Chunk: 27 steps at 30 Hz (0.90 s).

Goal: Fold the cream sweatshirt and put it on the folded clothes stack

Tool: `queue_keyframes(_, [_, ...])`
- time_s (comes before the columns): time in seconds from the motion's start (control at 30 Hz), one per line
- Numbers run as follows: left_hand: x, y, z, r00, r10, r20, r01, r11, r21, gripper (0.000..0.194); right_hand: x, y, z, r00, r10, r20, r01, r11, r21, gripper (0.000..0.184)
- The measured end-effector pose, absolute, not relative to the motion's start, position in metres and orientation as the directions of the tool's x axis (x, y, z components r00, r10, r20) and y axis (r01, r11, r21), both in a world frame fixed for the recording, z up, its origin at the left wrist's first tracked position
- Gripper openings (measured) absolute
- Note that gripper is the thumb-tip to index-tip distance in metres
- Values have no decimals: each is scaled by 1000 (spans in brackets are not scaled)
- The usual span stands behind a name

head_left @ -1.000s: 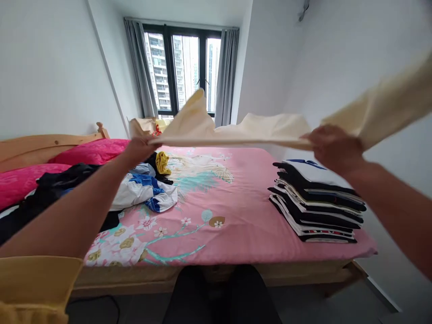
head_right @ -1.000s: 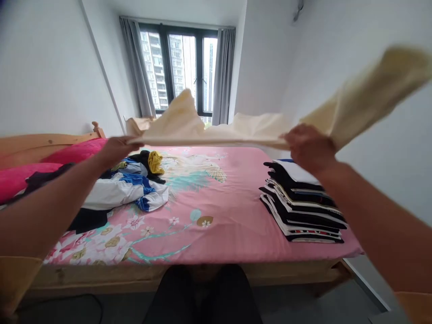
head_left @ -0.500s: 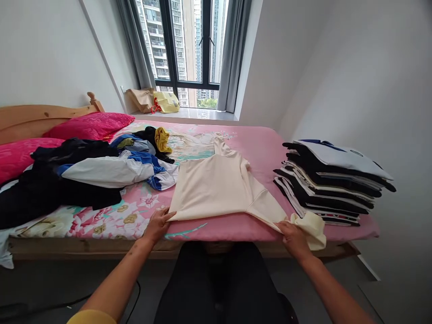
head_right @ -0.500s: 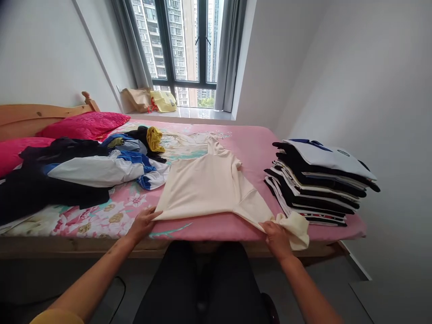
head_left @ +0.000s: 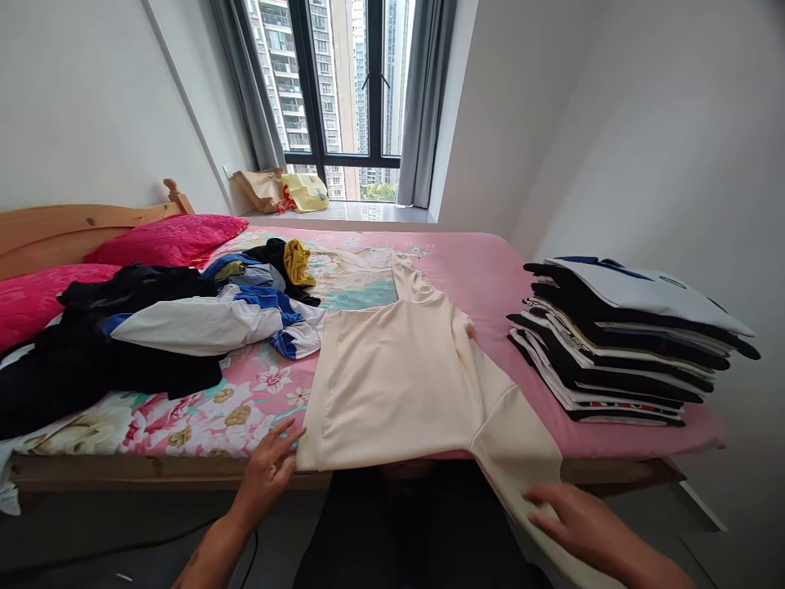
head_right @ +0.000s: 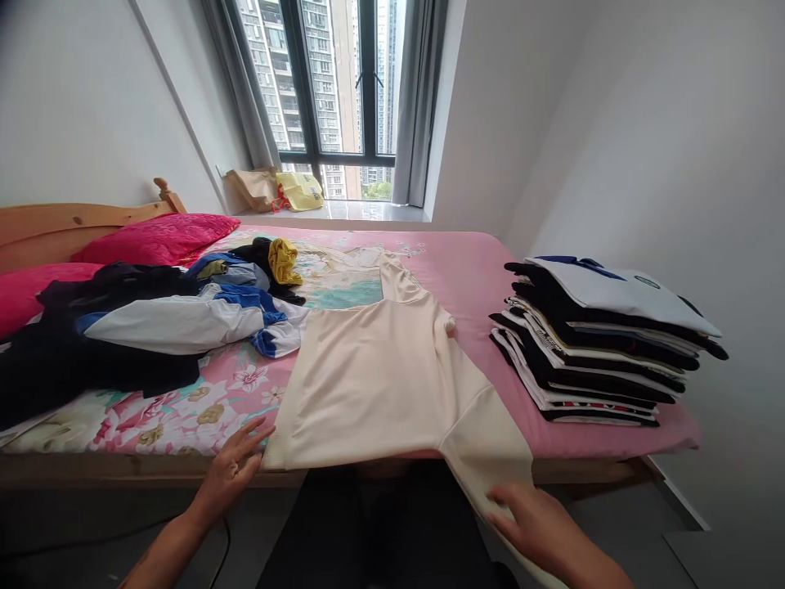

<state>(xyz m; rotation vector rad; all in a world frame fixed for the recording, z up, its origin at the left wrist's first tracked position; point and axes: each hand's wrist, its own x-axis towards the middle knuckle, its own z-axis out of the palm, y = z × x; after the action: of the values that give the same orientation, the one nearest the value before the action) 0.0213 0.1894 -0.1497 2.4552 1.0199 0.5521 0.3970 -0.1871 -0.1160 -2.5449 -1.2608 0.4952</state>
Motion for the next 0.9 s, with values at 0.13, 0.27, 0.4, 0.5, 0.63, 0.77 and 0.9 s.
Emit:
queue_keyframes(0.13, [61,200,-142,484,868,110,782,-486,391,51,363,-100,-81,414,903,111,796,-300,-526,37])
queue_keyframes(0.27, [89,201,-137,386,922,-31,890,-363,277,55,341,-36,-103,274,936,220,872,-146,-467,35])
queue_keyframes(0.4, [89,206,-134,312,932,-186,915,-242,323,62,385,-32,-139,500,842,204,830,-399,-391,35])
queue_keyframes(0.5, [85,215,-135,332,901,-280,912,-231,339,63,455,-54,-147,862,479,164,498,-744,-445,44])
queue_keyframes(0.63, [83,226,-135,340,879,-335,910,-217,352,55,523,-68,-145,943,331,-45,268,-831,-488,55])
queue_keyframes(0.77, [83,225,-138,331,890,-315,912,-217,348,49,533,-57,-152,917,386,-97,281,-801,-529,46])
queue_keyframes(0.9, [84,219,-140,313,904,-290,929,-228,291,49,521,-74,-165,959,281,-39,219,-819,-531,48])
